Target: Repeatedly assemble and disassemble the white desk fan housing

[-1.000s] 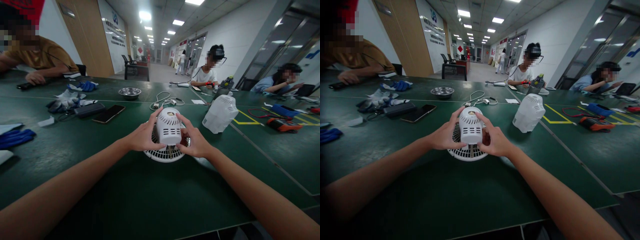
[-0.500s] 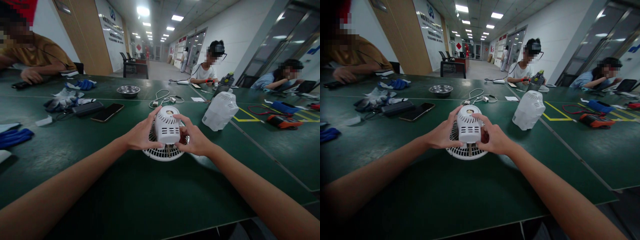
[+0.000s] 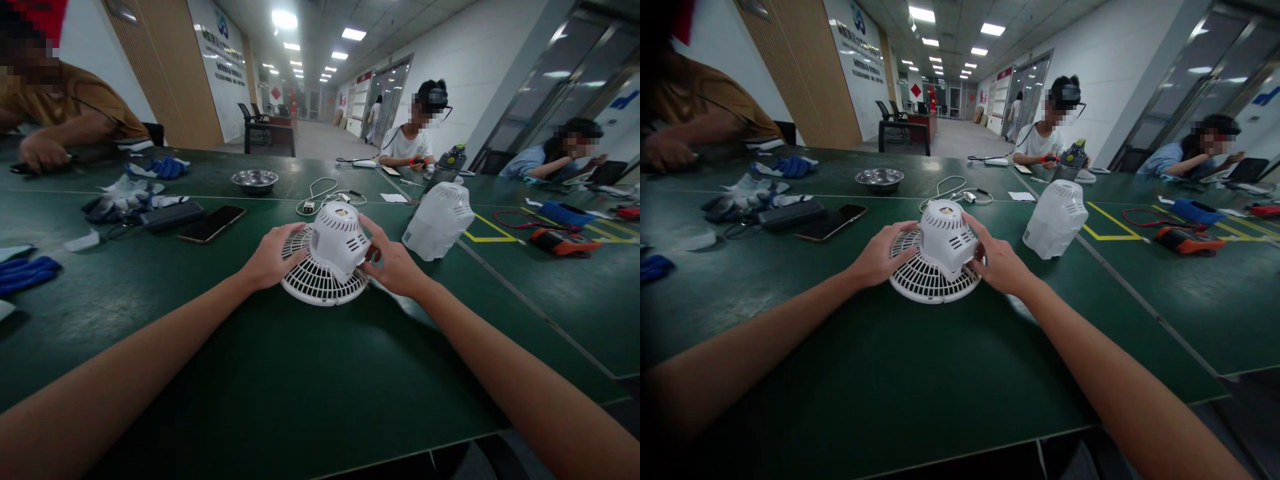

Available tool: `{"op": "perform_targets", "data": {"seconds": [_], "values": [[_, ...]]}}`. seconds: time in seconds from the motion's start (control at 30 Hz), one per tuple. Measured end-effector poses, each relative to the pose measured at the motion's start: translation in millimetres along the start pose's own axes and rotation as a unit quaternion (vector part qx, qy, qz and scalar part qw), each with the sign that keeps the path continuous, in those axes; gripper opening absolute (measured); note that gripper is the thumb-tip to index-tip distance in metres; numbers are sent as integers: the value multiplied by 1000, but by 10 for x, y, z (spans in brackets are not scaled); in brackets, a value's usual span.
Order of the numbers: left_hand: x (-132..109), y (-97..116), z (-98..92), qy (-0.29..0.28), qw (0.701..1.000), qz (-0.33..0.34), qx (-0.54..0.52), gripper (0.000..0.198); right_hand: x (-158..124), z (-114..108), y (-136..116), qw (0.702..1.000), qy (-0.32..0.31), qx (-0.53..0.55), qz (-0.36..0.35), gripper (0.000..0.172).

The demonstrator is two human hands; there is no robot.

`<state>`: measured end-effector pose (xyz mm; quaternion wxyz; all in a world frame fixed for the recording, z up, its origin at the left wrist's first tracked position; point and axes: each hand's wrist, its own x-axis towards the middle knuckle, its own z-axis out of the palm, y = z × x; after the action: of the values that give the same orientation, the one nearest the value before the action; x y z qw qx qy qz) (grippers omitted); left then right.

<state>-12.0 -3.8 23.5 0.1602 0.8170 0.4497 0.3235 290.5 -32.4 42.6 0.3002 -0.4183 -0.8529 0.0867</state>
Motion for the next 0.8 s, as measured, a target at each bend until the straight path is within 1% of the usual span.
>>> {"op": "perform_targets", "data": {"seconds": [0.07, 0.13, 0.2, 0.27, 0.3, 0.33, 0.4, 0.43, 0.5, 0.57, 0.63, 0.67, 0.73, 0.77, 0.8], "values": [[7, -63, 9, 30, 999, -42, -4, 60, 2, -6, 54, 1000, 22, 3, 15, 93], [16, -124, 21, 43, 995, -90, -22, 60, -6, -18, 69, 999, 36, 17, 24, 86], [23, -167, 31, 28, 990, -132, -45, 61, -18, -27, 45, 998, 40, 52, 20, 78], [26, -179, 34, 11, 987, -150, -56, 60, -27, -20, -9, 996, 33, 88, 8, 74], [24, -175, 32, 6, 987, -152, -58, 59, -28, -7, -42, 995, 26, 93, 3, 78], [22, -165, 30, 5, 987, -150, -57, 59, -27, 11, -77, 996, 19, 85, 2, 86], [11, -145, 22, 6, 987, -149, -56, 59, -20, 55, -139, 999, 14, 52, 11, 108], [4, -138, 18, 8, 987, -149, -57, 58, -15, 76, -160, 999, 16, 39, 19, 115], [-13, -141, 14, 17, 987, -144, -71, 57, -10, 106, -177, 998, 31, 43, 39, 120], [-25, -162, 19, 48, 985, -123, -109, 55, -13, 113, -159, 992, 56, 92, 64, 120], [-22, -196, 38, 120, 976, -74, -167, 55, -19, 101, -127, 973, 88, 190, 95, 119], [-14, -214, 53, 163, 966, -40, -196, 55, -20, 92, -112, 956, 104, 251, 112, 118], [10, -247, 90, 231, 942, 20, -242, 56, -14, 78, -103, 908, 132, 370, 148, 114], [22, -261, 111, 247, 933, 37, -258, 55, -8, 76, -111, 882, 142, 419, 164, 112], [33, -271, 130, 249, 929, 44, -269, 55, -1, 79, -129, 857, 148, 460, 179, 110]]}}
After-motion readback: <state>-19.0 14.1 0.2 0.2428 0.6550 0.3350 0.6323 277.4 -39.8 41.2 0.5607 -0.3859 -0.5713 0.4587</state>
